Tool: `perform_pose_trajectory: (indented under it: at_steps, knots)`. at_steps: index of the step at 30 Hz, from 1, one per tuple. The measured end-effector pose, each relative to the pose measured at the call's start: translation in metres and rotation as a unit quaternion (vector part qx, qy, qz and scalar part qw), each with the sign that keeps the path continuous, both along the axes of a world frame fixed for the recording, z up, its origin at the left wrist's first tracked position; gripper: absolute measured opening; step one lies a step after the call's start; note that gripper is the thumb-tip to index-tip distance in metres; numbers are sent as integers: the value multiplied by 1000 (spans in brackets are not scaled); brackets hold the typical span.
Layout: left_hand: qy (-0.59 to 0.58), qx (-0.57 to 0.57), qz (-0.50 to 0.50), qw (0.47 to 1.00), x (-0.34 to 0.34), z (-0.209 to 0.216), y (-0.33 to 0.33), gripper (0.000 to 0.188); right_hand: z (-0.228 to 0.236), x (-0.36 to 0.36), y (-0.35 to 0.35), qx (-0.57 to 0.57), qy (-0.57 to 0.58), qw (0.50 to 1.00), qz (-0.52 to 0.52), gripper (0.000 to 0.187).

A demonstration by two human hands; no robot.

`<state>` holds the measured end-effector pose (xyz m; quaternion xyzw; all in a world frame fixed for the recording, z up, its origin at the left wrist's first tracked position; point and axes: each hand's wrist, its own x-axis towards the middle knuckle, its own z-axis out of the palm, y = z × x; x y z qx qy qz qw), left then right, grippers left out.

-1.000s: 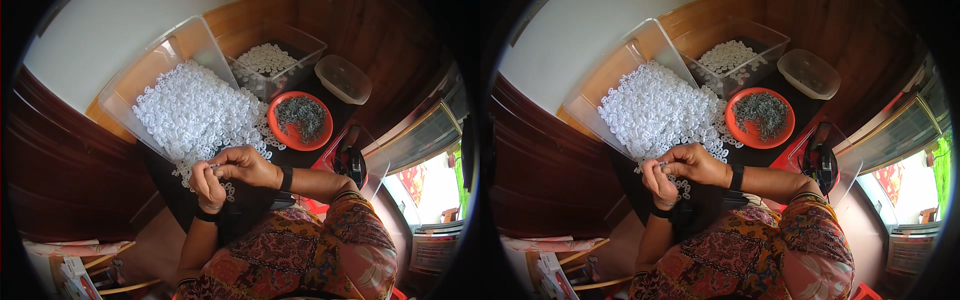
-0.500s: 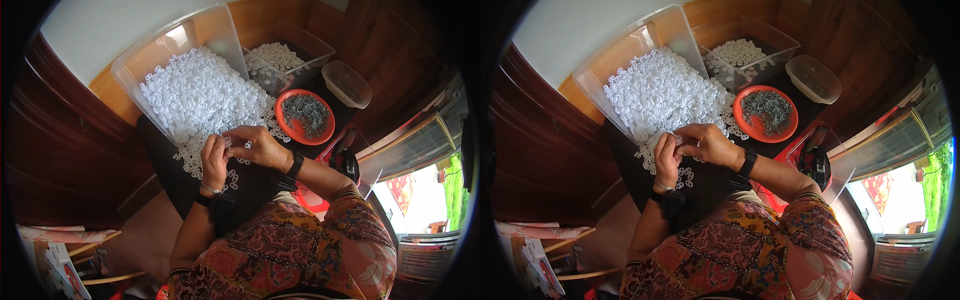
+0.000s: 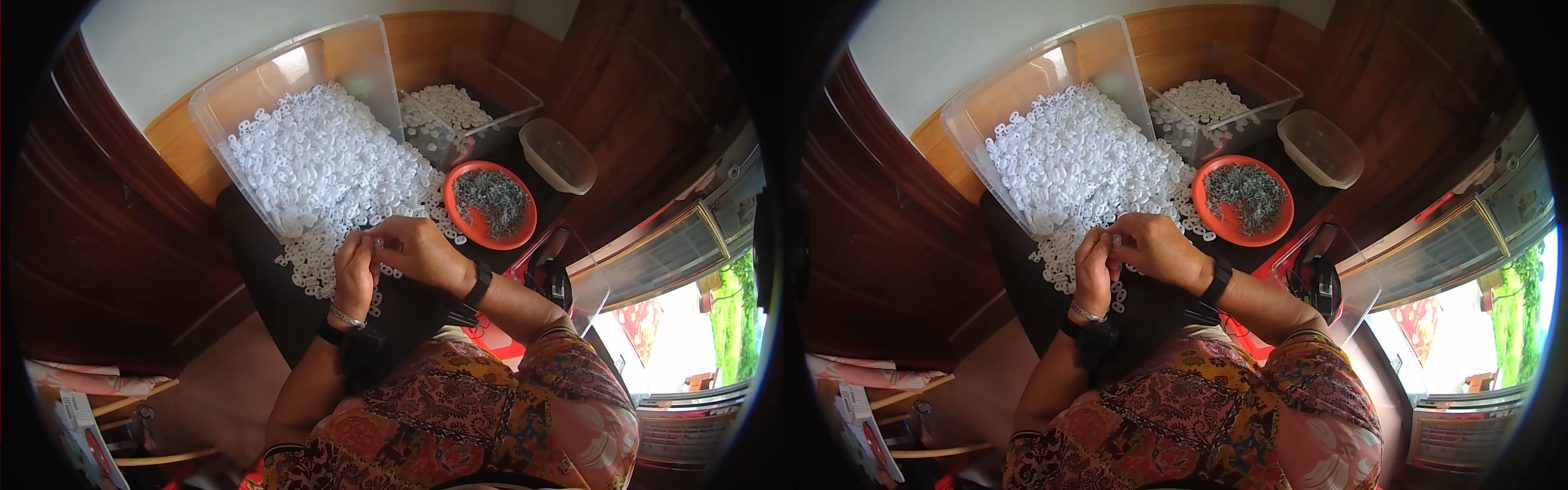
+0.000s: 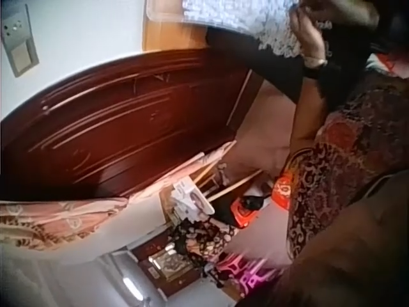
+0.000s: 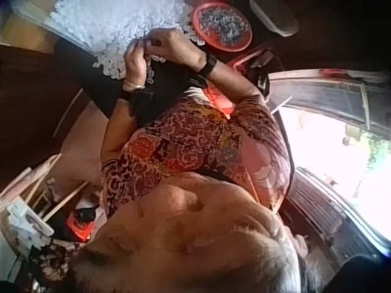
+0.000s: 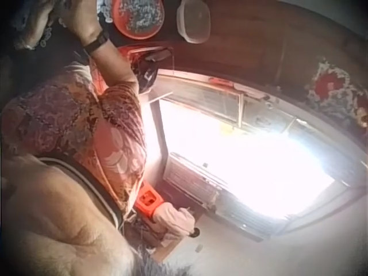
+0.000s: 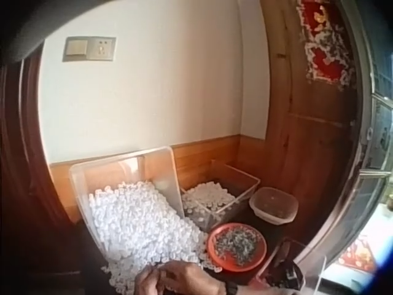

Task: Manually assembling small white plastic components by inserting metal pins into them.

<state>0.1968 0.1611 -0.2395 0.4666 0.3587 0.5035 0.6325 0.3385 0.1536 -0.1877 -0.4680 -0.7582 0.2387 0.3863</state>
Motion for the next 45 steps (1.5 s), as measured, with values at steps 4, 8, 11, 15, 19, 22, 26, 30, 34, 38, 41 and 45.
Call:
perform_pose_trajectory:
  at_steps: [4, 8, 11, 15, 19, 22, 26, 30, 34, 38, 41, 45]
  knots:
    - [9, 0, 5, 1000, 0, -1, 0, 22, 1, -4, 0, 34, -15, 999, -8, 20]
    - [-25, -2, 7, 1000, -4, 10, 2, 23, 7, -1, 1, 35, -23, 999, 11, 25]
    - [-34, 26, 5, 999, -9, 18, 4, 25, 4, 1, 1, 46, -1, 998, 32, 29]
    - [-5, 46, -6, 999, -13, 21, 4, 26, 0, 1, 1, 49, 37, 997, 37, 30]
    - [16, 49, -5, 999, -11, 22, 4, 27, -10, 3, 5, 91, 40, 994, 40, 31]
    - [32, 50, 8, 998, -8, 20, 1, 27, -11, 2, 5, 118, 28, 992, 37, 30]
    - [22, 18, 29, 999, -3, 18, -2, 28, -13, 1, 3, 103, 24, 994, 23, 28]
    - [25, 21, 30, 999, -2, 18, -3, 28, -14, 1, 4, 111, 37, 993, 32, 26]
    - [9, 36, 38, 999, -1, 17, -5, 26, -11, 1, 2, 114, 29, 992, 39, 22]
    - [-5, 35, 55, 998, 1, 13, -8, 27, -8, -1, 0, 96, 46, 994, 40, 20]
    - [-32, 25, 54, 998, 3, 15, -10, 25, -7, 3, -2, 100, 38, 993, 47, 17]
    - [-39, 29, 47, 998, 3, 13, -11, 26, -1, 4, -6, 78, 27, 995, 46, 15]
